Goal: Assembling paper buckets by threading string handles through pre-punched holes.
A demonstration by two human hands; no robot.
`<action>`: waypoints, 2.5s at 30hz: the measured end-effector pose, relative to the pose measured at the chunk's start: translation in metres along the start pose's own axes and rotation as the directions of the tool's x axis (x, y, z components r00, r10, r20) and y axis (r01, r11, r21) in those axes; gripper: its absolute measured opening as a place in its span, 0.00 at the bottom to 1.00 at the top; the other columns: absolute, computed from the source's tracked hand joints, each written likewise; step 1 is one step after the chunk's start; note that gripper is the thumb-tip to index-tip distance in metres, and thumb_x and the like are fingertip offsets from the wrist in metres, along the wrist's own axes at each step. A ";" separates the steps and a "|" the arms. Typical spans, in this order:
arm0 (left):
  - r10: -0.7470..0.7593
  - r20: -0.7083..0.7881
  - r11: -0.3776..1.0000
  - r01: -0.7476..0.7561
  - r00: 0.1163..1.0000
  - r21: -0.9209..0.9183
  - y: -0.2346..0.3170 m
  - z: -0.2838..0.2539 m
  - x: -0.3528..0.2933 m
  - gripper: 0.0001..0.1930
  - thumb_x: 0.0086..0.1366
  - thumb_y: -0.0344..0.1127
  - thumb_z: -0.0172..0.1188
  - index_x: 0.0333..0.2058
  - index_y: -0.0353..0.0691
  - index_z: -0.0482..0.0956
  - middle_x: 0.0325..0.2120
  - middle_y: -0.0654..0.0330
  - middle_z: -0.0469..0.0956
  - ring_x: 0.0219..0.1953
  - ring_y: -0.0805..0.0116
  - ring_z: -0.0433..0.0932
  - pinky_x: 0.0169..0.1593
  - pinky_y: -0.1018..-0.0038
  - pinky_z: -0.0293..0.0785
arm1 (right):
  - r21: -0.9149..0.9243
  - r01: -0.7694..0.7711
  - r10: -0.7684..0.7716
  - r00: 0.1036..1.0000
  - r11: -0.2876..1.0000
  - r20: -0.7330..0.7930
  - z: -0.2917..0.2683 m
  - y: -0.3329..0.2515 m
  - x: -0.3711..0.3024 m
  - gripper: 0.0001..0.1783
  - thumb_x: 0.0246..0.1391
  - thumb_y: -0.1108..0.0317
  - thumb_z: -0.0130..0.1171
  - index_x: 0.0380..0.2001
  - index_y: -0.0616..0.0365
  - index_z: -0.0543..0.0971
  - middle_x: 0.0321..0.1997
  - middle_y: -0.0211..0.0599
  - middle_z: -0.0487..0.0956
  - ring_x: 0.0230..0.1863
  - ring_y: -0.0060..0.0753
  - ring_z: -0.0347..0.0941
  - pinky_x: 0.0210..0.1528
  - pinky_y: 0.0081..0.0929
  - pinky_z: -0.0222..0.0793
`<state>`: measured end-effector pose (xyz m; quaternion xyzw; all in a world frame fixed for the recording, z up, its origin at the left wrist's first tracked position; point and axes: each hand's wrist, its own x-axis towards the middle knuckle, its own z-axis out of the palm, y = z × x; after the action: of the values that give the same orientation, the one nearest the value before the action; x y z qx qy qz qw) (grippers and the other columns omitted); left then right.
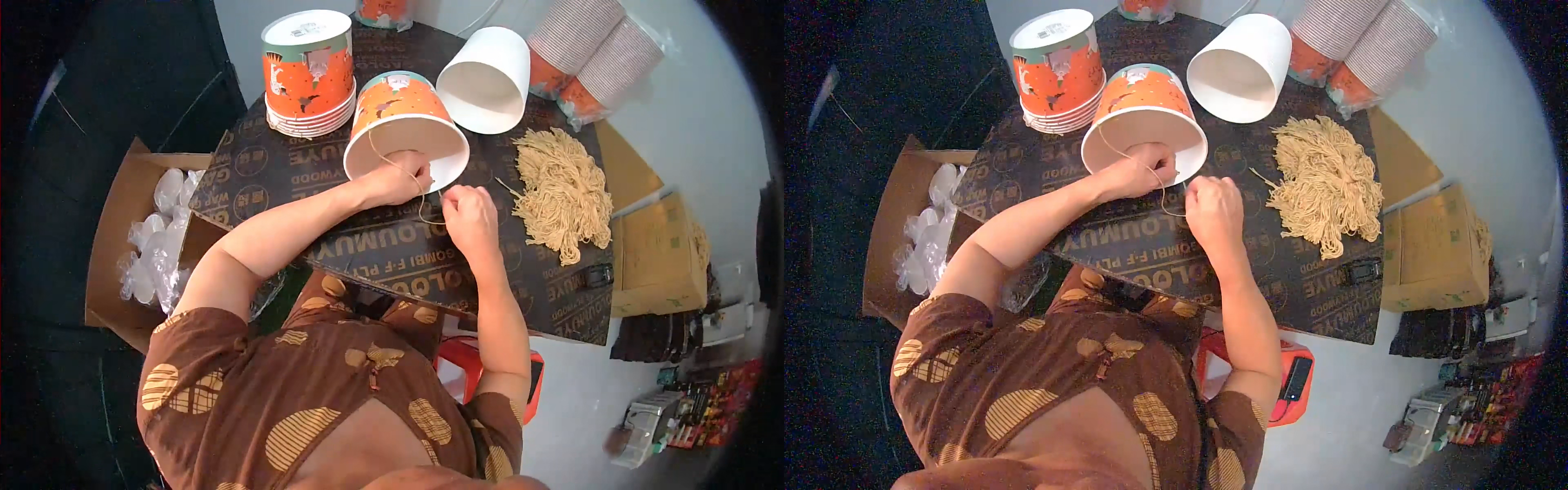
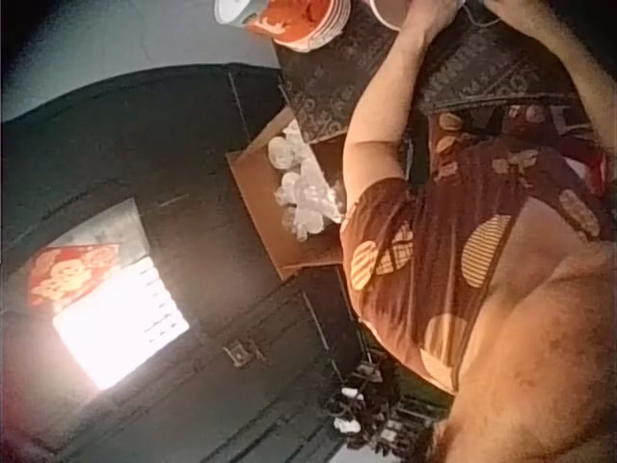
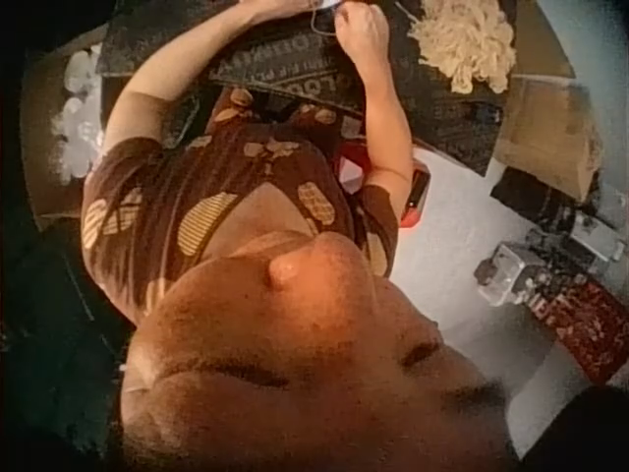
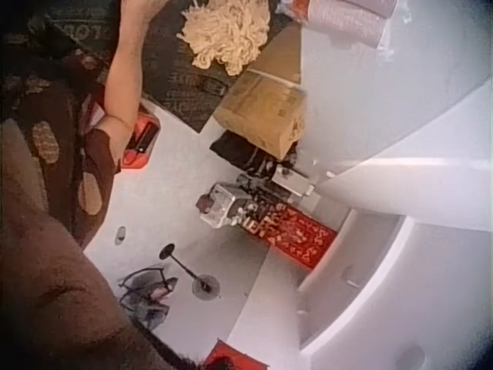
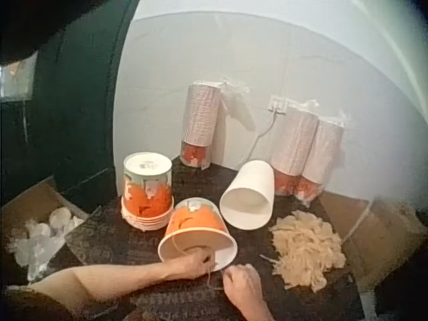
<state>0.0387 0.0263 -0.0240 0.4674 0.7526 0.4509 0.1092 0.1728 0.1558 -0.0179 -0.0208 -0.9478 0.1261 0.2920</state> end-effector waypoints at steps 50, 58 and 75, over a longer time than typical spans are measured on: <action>0.224 0.019 0.964 -0.219 0.974 -0.149 -0.008 0.018 0.007 0.02 0.61 0.27 0.57 0.31 0.35 0.74 0.22 0.65 0.73 0.20 0.79 0.71 0.22 0.80 0.68 | 0.618 -0.323 0.329 0.938 0.717 0.109 -0.010 -0.005 0.009 0.12 0.56 0.68 0.56 0.25 0.67 0.79 0.16 0.24 0.72 0.17 0.13 0.62 0.19 0.18 0.58; -0.026 0.261 0.875 0.148 0.965 -0.460 -0.004 0.005 0.007 0.04 0.64 0.28 0.54 0.29 0.36 0.71 0.20 0.66 0.69 0.21 0.79 0.69 0.21 0.82 0.67 | 0.413 -0.272 0.296 0.955 0.869 0.008 -0.001 -0.001 0.005 0.07 0.57 0.70 0.53 0.34 0.62 0.78 0.13 0.37 0.76 0.15 0.26 0.74 0.21 0.26 0.67; 0.028 0.223 0.848 0.095 0.974 -0.522 -0.013 0.007 0.008 0.01 0.60 0.23 0.54 0.29 0.33 0.73 0.21 0.62 0.73 0.23 0.75 0.73 0.23 0.79 0.71 | 0.230 -0.244 0.212 0.964 0.942 0.158 0.004 0.005 0.005 0.08 0.53 0.68 0.54 0.38 0.53 0.76 0.22 0.53 0.77 0.27 0.57 0.76 0.31 0.49 0.70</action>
<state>0.0308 0.0351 -0.0361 0.4532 0.5904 0.5834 0.3249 0.1656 0.1602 -0.0197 -0.0858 -0.9330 0.2772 0.2129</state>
